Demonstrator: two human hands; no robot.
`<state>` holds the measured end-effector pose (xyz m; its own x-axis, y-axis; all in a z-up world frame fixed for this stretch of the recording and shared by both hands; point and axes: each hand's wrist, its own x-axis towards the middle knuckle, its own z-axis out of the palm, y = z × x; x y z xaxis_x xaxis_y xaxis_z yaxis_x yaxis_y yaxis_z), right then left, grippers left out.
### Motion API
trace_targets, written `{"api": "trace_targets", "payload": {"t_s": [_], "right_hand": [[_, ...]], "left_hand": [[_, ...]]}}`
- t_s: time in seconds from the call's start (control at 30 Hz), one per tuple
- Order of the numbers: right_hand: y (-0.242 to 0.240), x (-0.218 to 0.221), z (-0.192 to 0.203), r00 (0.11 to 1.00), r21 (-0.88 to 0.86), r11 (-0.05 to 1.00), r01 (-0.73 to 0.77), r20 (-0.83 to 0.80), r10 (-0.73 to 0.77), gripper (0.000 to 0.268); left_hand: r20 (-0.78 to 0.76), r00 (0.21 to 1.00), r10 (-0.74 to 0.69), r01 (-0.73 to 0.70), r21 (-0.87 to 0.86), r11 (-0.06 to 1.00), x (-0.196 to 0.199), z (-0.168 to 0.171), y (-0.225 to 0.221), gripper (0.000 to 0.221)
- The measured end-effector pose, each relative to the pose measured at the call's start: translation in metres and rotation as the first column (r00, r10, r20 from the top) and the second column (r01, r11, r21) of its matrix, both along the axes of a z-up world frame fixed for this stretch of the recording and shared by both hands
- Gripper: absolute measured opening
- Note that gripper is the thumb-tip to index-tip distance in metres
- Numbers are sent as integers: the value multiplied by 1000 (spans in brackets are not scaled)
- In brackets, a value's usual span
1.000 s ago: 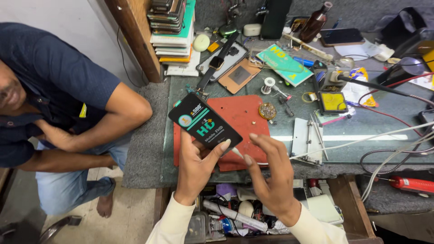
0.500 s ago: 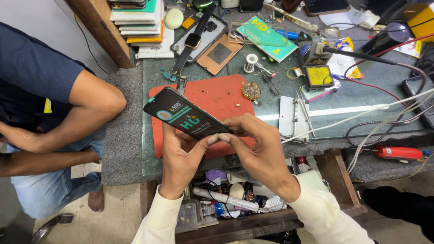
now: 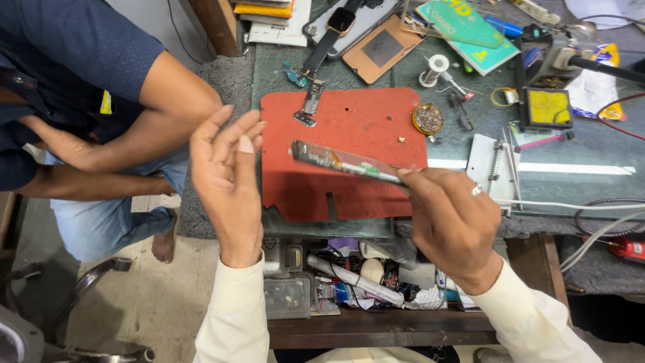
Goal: The person disassembles the internal components of a mobile phone, removes a circuit board module, and uses a screwdriver to loosen and remove several screws from the internal chassis.
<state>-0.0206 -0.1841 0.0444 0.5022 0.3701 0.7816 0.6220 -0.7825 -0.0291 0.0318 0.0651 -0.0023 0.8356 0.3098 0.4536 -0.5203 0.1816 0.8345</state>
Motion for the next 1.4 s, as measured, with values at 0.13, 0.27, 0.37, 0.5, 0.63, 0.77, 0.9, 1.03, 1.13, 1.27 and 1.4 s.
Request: {"api": "trace_targets", "payload": {"t_s": [0.13, 0.27, 0.37, 0.5, 0.63, 0.77, 0.9, 1.03, 1.13, 1.27, 1.4], "right_hand": [[-4, 10, -14, 992, -183, 983, -25, 113, 47, 31], [-8, 20, -18, 977, -278, 959, -51, 184, 106, 25], [-9, 25, -18, 970, -321, 945, -69, 200, 139, 22], [-11, 23, -21, 975, -368, 926, -83, 163, 152, 23], [-6, 15, -27, 985, -360, 930, -81, 114, 130, 25], [-8, 10, -35, 992, -351, 934, -66, 82, 101, 25], [-11, 8, -36, 995, -359, 931, -65, 48, 88, 29], [-11, 7, -33, 995, -350, 933, -87, 15, 99, 30], [-9, 6, -30, 995, -325, 941, -92, 15, 102, 26], [-6, 4, -27, 995, -228, 968, -103, -15, 102, 28], [-9, 1, -25, 995, -107, 990, -91, -50, 86, 29]], "left_hand": [[-3, 997, 83, -83, -11, 996, 0, -1, 1, 34], [-47, 996, 80, -78, 43, 996, 0, 1, -3, 32], [-54, 997, 59, -55, 86, 995, -3, 2, -8, 28], [-56, 997, 56, -48, 141, 989, -4, 2, -12, 24], [-64, 995, 79, -63, 212, 975, -5, 3, -12, 24], [-50, 996, 68, -53, 269, 962, -4, 3, -12, 25], [-46, 994, 96, -77, 317, 945, -5, 7, -14, 25], [-41, 985, 166, -134, 419, 898, -3, 15, -15, 22], [33, 982, 184, -171, 560, 810, 5, 24, -8, 21], [168, 974, 148, -224, 762, 608, 29, 33, -5, 22], [238, 961, 141, -276, 857, 436, 56, 36, -18, 29]]}}
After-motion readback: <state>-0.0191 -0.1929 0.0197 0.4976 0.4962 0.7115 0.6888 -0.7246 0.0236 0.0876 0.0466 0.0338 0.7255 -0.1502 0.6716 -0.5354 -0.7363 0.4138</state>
